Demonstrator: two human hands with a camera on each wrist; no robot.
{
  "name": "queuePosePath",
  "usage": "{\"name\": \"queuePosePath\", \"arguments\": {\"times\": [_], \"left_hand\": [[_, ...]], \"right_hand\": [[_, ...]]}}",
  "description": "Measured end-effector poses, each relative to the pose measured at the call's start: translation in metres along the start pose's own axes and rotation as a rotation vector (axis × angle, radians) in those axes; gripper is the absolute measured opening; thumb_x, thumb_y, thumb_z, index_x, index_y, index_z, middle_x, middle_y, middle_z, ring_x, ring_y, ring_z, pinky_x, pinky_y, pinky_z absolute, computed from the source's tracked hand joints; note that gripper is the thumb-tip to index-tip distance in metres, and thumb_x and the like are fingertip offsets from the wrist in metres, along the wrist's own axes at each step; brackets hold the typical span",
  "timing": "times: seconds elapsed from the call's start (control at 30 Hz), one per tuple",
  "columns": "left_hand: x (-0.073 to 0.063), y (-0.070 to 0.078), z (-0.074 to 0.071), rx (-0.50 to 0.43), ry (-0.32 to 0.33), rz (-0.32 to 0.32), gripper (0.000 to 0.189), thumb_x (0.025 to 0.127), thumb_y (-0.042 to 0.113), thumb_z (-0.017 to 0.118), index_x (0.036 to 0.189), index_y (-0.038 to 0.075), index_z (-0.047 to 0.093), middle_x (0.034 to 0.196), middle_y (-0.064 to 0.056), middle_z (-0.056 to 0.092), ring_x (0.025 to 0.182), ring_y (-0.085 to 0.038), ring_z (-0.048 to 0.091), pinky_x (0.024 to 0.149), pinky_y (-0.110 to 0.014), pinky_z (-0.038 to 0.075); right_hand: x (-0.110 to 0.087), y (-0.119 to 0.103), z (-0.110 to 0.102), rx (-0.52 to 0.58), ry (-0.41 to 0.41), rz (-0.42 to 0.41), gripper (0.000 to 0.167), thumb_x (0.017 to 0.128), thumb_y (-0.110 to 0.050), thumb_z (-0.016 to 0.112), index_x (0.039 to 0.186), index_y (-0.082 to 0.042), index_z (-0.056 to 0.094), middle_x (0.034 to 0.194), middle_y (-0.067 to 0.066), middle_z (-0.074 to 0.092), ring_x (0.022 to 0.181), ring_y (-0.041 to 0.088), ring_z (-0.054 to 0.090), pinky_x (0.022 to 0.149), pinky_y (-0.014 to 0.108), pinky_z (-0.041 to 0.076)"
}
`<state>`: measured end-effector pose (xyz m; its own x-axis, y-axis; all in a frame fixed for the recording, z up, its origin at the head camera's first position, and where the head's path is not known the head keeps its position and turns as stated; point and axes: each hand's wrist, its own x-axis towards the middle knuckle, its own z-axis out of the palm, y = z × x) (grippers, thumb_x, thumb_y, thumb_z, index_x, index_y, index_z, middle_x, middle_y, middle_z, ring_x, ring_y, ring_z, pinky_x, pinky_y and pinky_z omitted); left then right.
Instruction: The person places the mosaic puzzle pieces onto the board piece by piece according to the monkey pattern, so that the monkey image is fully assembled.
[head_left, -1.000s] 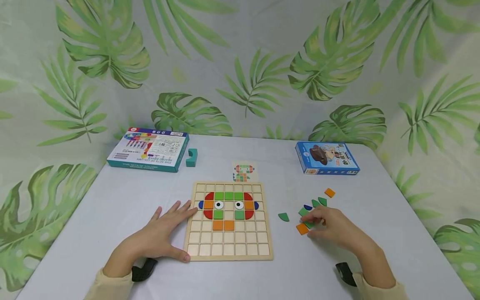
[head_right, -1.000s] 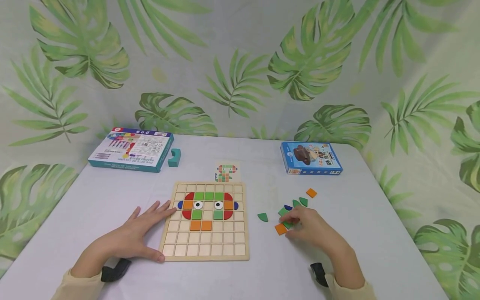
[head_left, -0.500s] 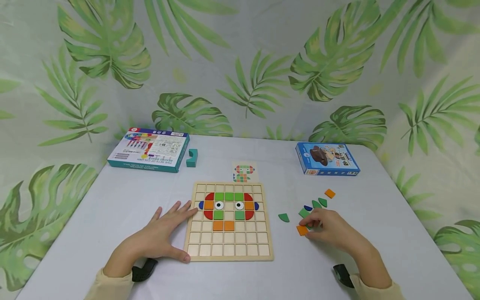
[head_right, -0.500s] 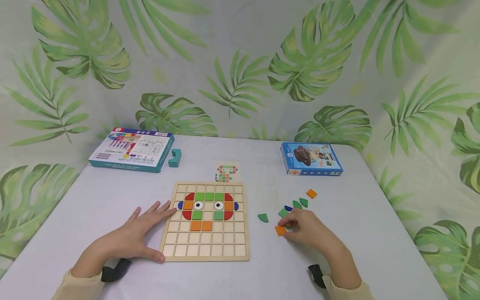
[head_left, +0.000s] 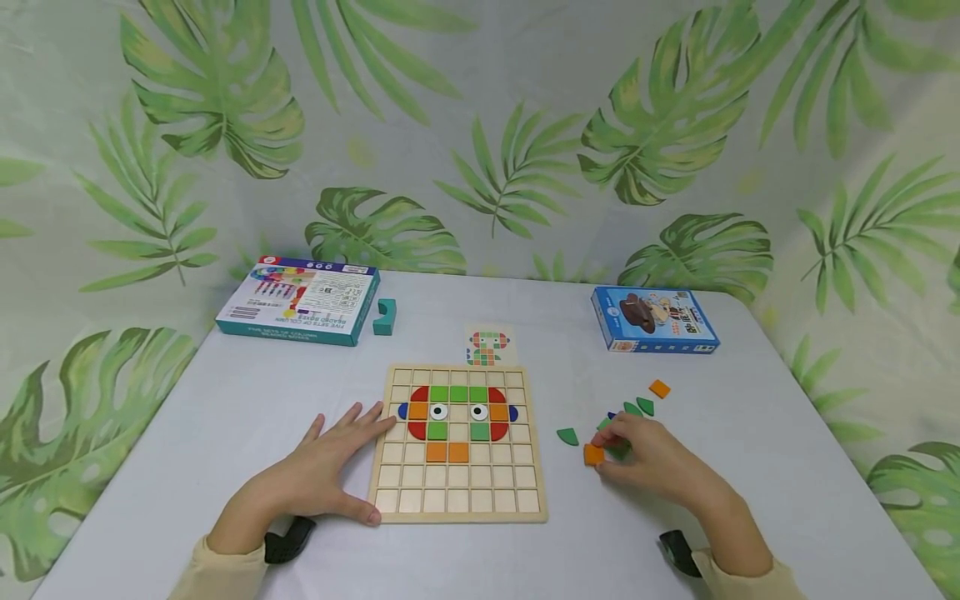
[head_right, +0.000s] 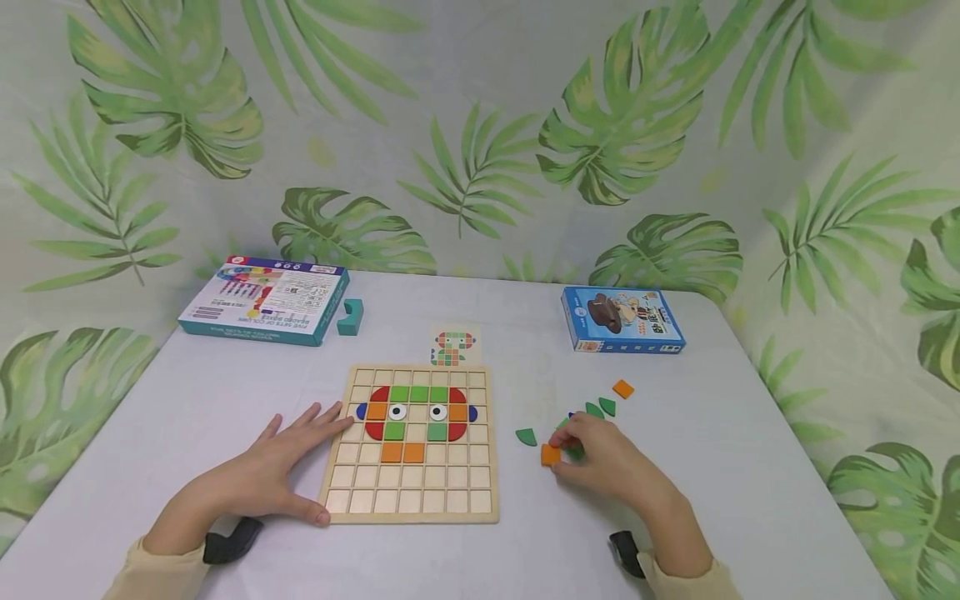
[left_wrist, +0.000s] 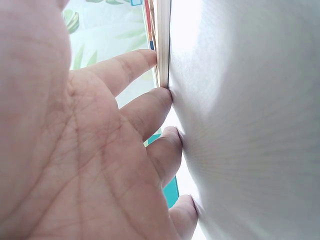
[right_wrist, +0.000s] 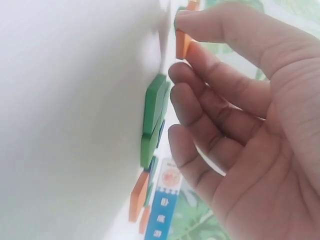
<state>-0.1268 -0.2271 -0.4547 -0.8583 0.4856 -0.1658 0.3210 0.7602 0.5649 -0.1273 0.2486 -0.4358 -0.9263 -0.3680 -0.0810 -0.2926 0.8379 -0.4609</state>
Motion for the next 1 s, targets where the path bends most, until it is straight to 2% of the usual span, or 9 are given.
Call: {"name": "queuePosePath", "arguments": {"times": [0.3, 0.43, 0.7, 1.0], "left_hand": [[0.0, 0.0, 0.0, -0.001, -0.002, 0.001, 0.124, 0.063, 0.061, 0.098, 0.167, 0.025, 0.041, 0.179, -0.01, 0.028, 0.167, -0.047, 0.015, 0.125, -0.083, 0.001], [-0.001, 0.0, -0.001, -0.004, -0.005, 0.002, 0.124, 0.064, 0.061, 0.098, 0.167, 0.025, 0.04, 0.179, -0.01, 0.028, 0.167, -0.047, 0.015, 0.125, -0.083, 0.001], [-0.001, 0.001, -0.001, -0.002, -0.001, 0.007, 0.124, 0.063, 0.061, 0.098, 0.167, 0.025, 0.041, 0.179, -0.01, 0.028, 0.167, -0.047, 0.016, 0.125, -0.083, 0.001], [0.0, 0.001, 0.0, 0.004, -0.002, 0.0, 0.124, 0.063, 0.062, 0.098, 0.167, 0.025, 0.041, 0.179, -0.009, 0.029, 0.167, -0.046, 0.016, 0.125, -0.083, 0.001]], "right_hand": [[0.014, -0.02, 0.007, 0.024, -0.002, -0.088, 0.02, 0.087, -0.02, 0.085, 0.105, -0.018, 0.077, 0.099, -0.012, 0.071, 0.092, 0.007, 0.06, 0.085, 0.026, 0.059], [0.024, -0.035, 0.015, 0.033, -0.04, -0.113, 0.021, 0.089, -0.023, 0.085, 0.108, -0.018, 0.078, 0.101, -0.013, 0.07, 0.094, 0.005, 0.061, 0.088, 0.024, 0.06], [0.039, -0.067, 0.03, 0.063, -0.069, -0.216, 0.018, 0.091, -0.024, 0.084, 0.108, -0.018, 0.08, 0.102, -0.011, 0.072, 0.095, 0.007, 0.062, 0.089, 0.026, 0.06], [0.051, -0.102, 0.046, 0.017, -0.088, -0.325, 0.019, 0.093, -0.025, 0.085, 0.107, -0.012, 0.083, 0.099, -0.006, 0.076, 0.087, 0.009, 0.06, 0.08, 0.021, 0.056]]}}
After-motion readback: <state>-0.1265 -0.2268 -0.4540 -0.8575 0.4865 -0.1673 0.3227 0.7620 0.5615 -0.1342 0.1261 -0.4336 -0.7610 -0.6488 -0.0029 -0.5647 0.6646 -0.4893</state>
